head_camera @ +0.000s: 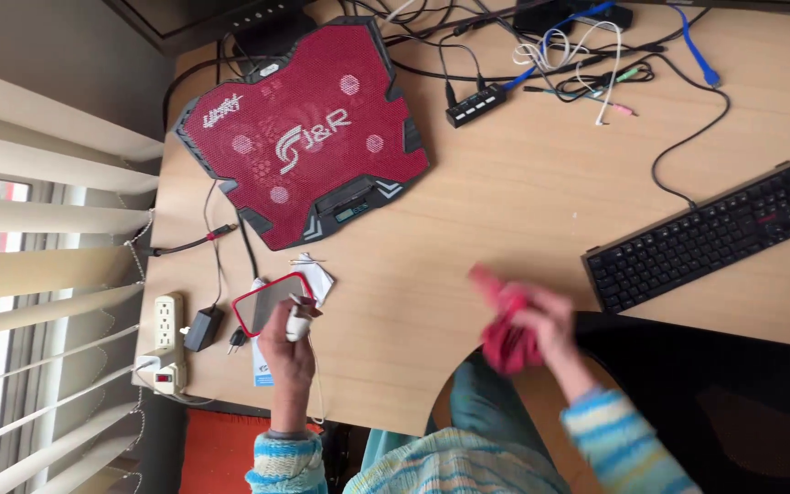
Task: Cleaning a computer desk by wiping the surface, keyboard, cooling pad, and monitor with a red cloth
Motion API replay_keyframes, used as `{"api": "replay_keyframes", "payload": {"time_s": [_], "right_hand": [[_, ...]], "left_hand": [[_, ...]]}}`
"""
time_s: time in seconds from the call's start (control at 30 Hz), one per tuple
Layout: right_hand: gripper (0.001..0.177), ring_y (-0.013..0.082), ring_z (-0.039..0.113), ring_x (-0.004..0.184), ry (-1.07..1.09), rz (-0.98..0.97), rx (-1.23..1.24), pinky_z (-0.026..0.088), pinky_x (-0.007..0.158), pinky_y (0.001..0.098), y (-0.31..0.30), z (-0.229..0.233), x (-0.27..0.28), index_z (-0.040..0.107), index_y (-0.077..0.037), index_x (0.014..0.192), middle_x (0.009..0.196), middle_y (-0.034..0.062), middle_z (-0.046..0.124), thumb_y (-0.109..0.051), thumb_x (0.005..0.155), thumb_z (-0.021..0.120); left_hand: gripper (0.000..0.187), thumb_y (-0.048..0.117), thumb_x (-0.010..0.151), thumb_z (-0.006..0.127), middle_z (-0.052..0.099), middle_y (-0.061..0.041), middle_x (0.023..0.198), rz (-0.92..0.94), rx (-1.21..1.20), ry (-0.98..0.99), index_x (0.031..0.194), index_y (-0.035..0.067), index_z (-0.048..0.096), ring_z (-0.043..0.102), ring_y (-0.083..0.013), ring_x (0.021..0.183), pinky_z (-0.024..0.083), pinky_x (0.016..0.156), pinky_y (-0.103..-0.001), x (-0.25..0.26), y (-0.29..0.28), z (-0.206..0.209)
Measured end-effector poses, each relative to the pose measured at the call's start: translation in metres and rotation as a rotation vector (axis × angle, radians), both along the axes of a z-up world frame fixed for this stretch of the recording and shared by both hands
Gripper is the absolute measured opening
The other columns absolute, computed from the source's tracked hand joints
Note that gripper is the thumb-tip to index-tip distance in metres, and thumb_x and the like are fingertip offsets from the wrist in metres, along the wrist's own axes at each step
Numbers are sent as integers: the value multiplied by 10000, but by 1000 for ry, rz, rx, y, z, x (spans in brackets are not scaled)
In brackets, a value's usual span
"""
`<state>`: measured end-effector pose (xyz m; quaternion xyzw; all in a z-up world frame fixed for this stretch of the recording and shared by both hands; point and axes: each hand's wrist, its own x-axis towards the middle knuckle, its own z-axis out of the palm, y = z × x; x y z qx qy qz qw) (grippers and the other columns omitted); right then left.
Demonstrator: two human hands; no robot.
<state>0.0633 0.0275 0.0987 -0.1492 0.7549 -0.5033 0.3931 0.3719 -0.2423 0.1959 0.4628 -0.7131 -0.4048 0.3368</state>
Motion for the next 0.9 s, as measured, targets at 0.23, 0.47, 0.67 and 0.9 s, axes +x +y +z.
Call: {"api": "replay_keyframes", "payload": {"time_s": [0.23,0.47,0.67,0.9], "right_hand": [[388,322,574,1329,786,18,-259,351,1188,437,-129,-37,-79,747,-86,1250,1389,122,667,-88,866,805],[510,339,578,1323,1093,304,-116,399,1083,513,-211,-45,39,761,-219,1205,1340,39,704,-427,750,862],[475,250,467,1460,1082,608,-127,222,1242,531,-213,-47,116,685,-243,1318,1515,-24,587,-467,899,680],[514,235,544,1390,926,1007,-404,237,1264,514,-160,-36,134,707,-243,1290,1352,-11,700,-349,796,799]], "left_hand": [[178,90,1058,558,678,-78,676,121,61,302,909,61,651,465,-103,587,414,626,-237,1,-45,51],[164,72,1069,518,641,-146,685,89,98,465,955,4,614,424,-97,581,376,596,-240,2,-61,84],[133,72,1046,558,704,-133,759,23,95,418,975,13,653,500,-100,673,403,643,-239,-5,-68,93],[161,123,1051,556,743,-172,960,-297,172,420,1054,19,679,723,-220,823,518,827,-361,-30,-60,66]]}}
